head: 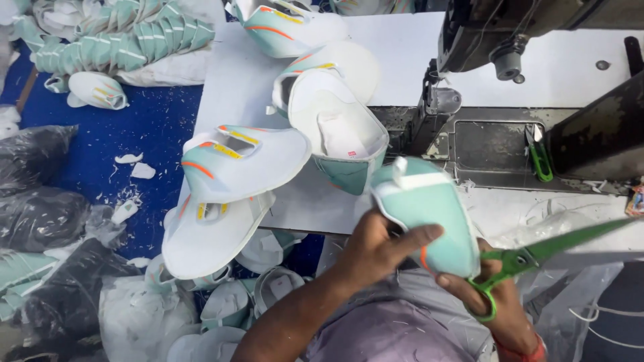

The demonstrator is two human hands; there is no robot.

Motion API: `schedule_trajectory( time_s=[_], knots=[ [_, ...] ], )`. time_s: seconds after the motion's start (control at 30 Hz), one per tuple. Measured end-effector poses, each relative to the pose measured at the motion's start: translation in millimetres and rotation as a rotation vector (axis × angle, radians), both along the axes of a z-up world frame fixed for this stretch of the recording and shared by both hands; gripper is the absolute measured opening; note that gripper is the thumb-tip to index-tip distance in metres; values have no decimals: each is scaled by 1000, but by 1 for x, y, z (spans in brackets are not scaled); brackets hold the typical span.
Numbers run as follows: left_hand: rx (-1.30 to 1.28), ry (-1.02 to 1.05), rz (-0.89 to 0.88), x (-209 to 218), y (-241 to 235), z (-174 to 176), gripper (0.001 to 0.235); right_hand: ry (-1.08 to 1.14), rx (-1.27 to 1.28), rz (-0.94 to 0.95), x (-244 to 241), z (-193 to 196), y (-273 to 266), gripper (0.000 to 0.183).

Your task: The person uses green-handled scissors to trim excess material from the edges of white and teal shoe parts. They handle the parts one at a time, cutting along the seams and edges, and place the finished items on a white surface.

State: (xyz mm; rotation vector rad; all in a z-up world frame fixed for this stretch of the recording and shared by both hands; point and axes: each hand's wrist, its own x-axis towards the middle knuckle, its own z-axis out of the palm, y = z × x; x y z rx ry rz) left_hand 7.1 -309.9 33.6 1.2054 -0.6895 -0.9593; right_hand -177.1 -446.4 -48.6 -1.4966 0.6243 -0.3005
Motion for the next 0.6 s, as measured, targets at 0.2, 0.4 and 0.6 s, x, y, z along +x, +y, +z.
schedule_trajectory(
  time_s=[0.2,0.4,0.6],
  knots=[
    [-148,-505,-29,-10,-3,59,41,-111,-192,-66,-37,-17,-15,35],
    [-50,-1298,208,-15,-10,50,25,-20,-567,-154,-36,21,-7,35],
    [100,-1506,277,-8,-4,54,19,105,-954,-179,-44,25,-3,69]
  ],
)
